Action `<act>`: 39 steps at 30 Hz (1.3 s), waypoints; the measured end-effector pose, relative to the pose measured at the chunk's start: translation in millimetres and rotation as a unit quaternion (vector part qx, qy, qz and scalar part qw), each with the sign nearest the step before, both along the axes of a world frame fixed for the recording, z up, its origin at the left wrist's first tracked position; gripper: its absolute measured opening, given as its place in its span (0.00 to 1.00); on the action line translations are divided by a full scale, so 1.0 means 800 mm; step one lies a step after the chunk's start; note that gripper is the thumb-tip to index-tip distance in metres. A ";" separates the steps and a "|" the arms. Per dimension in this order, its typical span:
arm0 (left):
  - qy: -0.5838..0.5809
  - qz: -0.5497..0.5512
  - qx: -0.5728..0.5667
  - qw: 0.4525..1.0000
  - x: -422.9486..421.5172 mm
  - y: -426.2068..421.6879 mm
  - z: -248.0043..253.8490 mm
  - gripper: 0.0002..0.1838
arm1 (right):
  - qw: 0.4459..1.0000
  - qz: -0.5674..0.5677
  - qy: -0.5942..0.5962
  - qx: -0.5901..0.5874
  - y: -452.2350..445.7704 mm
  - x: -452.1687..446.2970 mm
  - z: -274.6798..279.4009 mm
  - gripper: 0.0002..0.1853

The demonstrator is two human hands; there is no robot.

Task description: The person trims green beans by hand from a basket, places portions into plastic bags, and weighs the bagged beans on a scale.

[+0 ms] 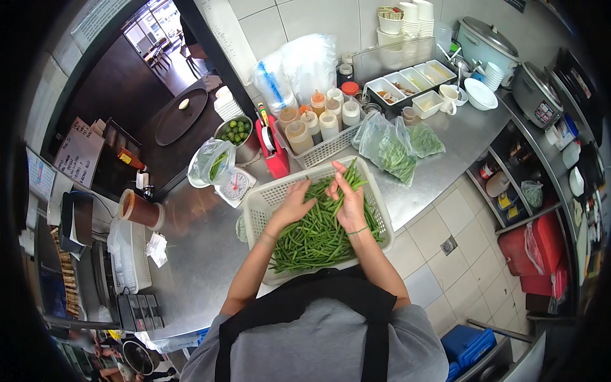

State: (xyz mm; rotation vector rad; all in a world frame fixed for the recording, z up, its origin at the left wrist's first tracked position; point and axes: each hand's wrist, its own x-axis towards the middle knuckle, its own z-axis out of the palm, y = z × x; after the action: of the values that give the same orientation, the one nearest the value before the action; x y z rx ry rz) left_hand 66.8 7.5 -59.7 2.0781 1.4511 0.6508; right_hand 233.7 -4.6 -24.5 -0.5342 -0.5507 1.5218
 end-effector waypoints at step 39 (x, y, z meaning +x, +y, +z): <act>-0.168 -0.012 -0.113 0.979 -0.036 -0.061 0.065 0.16 | 0.987 0.132 -0.041 -0.084 -0.012 -0.008 -0.004 0.19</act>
State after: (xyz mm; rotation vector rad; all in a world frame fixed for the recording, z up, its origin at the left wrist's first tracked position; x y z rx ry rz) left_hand 38.0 -41.2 -7.8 1.7127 1.2422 0.7487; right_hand 227.7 -13.9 -27.9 -0.6770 -0.5774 1.8151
